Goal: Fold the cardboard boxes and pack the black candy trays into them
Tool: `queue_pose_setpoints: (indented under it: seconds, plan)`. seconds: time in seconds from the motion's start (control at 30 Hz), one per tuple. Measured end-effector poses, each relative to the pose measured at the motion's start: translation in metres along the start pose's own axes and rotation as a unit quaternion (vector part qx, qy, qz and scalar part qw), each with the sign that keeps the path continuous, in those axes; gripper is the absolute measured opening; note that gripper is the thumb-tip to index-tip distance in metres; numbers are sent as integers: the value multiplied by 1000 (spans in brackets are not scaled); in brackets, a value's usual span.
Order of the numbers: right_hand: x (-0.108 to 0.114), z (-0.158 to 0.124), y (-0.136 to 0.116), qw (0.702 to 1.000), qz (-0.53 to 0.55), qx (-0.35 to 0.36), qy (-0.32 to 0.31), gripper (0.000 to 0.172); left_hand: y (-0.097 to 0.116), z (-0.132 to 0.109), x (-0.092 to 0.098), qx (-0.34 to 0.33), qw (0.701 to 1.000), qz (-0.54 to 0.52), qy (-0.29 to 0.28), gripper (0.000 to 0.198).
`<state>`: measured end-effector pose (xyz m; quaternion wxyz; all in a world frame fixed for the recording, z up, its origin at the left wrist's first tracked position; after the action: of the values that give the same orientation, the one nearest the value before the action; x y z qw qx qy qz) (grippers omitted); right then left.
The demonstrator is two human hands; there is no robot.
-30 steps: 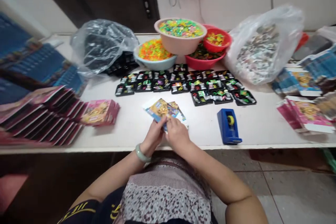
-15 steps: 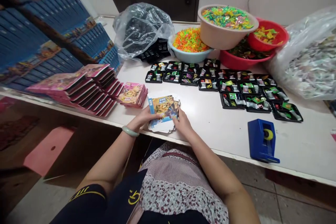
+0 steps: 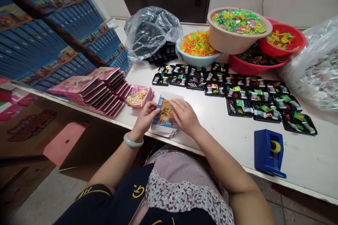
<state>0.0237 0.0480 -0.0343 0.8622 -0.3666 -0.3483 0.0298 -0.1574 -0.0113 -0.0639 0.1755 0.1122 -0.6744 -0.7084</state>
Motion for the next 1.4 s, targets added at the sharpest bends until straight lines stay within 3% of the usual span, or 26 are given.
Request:
queue_pose_setpoints:
  seconds: [0.1,0.2,0.33,0.47,0.57,0.67,0.73,0.77,0.87,0.97,1.03,1.1,1.17,1.27,1.4]
  plan:
    - [24,12,-4,997,-31,-53,45,32,31,-2,-30,-78,996,27,-26,11]
    - [51,-5,8,989,2,-141,52,23,44,-8,-63,-154,982,99,-45,10]
    - [76,-51,37,958,66,-278,-37,32,37,-23,-110,-204,956,134,-162,18]
    - [82,-80,58,917,147,-371,-15,41,27,-33,-134,-209,938,126,-246,29]
    - [79,-83,50,925,158,-346,1,39,20,-30,-133,-147,951,96,-254,26]
    - [87,-87,30,954,58,-262,132,31,8,-22,-122,-55,973,42,-221,26]
    - [88,-98,23,943,21,-249,219,48,-1,-16,-115,1,983,-24,-182,28]
    - [84,-104,24,935,41,-263,233,58,-5,-14,-114,29,983,-62,-170,29]
    - [62,-119,42,906,179,-323,206,67,-18,-16,-120,123,960,-163,-194,34]
    - [50,-129,60,887,226,-341,212,70,-27,-24,-131,197,923,-218,-250,46]
    - [48,-135,66,894,223,-329,209,78,-28,-27,-131,170,928,-216,-253,61]
    - [49,-141,64,908,206,-315,183,77,-26,-27,-125,85,955,-165,-230,66]
    - [51,-147,58,925,175,-307,141,66,-23,-29,-118,4,973,-77,-220,54]
    - [56,-147,46,943,146,-286,92,47,-19,-31,-110,-38,971,11,-238,40]
    - [63,-126,42,942,142,-276,128,21,-9,-24,-105,-45,981,17,-186,16]
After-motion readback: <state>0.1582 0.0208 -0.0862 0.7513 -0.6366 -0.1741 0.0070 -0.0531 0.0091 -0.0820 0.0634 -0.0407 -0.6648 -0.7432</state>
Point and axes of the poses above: each hand's wrist, its own z-axis towards the middle knuckle, its own x-axis out of the back of the hand, y = z × x, the point moved 4 cm from there along z, towards the middle knuckle, and after that the axes turned 3 degrees about z, right-handed, at the moved point
